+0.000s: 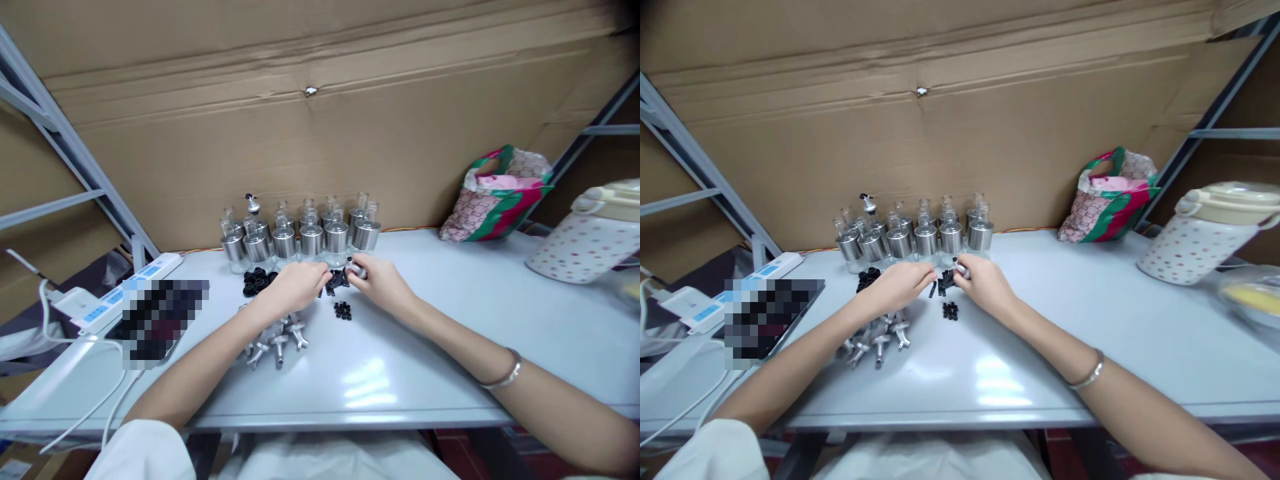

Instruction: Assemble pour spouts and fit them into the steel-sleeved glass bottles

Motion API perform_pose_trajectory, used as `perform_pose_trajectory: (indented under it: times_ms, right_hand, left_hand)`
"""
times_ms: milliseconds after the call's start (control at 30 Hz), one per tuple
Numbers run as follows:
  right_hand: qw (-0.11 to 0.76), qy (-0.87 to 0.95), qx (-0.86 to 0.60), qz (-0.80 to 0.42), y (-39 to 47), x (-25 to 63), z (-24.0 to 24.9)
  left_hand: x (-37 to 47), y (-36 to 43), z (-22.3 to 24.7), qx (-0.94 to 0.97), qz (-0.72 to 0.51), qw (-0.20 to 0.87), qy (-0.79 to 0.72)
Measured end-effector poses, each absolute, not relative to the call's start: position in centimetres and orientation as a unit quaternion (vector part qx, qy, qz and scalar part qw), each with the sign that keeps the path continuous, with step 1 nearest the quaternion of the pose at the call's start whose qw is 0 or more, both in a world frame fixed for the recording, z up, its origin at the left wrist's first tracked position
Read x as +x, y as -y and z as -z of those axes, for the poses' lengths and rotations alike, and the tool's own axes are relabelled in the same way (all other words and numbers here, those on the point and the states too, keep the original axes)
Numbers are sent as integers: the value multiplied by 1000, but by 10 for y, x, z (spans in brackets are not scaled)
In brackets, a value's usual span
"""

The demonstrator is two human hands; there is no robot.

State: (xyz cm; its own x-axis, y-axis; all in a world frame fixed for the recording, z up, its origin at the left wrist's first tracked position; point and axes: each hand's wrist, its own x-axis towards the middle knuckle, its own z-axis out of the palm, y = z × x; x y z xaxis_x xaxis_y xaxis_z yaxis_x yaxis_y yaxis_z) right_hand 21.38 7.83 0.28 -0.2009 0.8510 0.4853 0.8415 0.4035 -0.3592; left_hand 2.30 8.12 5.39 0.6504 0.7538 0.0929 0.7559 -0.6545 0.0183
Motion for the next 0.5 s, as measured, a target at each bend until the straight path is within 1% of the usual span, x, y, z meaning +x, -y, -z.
perform_pose_trajectory:
  times_ms: [67, 100, 200, 267, 367, 433, 500]
  right_hand:
    - [240, 776, -583, -14, -87, 223, -1]
    - [215, 775, -594, -17, -91, 227, 1]
    - [184, 777, -601, -22, -98, 236, 6]
    - [172, 783, -597, -25, -101, 238, 10]
    - [168, 789, -591, -22, -105, 236, 13]
    - [173, 789, -590, -17, -105, 234, 9]
    - [190, 784, -590, -8, -95, 233, -2]
  left_hand:
    - [21, -77, -61, -901, 38, 36, 431]
    - [20, -73, -65, -898, 34, 47, 436]
    - [16, -44, -80, -897, 20, 88, 433]
    - [8, -13, -88, -903, 12, 85, 420]
    - [-16, 37, -86, -912, 50, 2, 407]
    - [-45, 63, -68, -916, 88, -104, 378]
    - [-82, 82, -38, -901, 102, -225, 356]
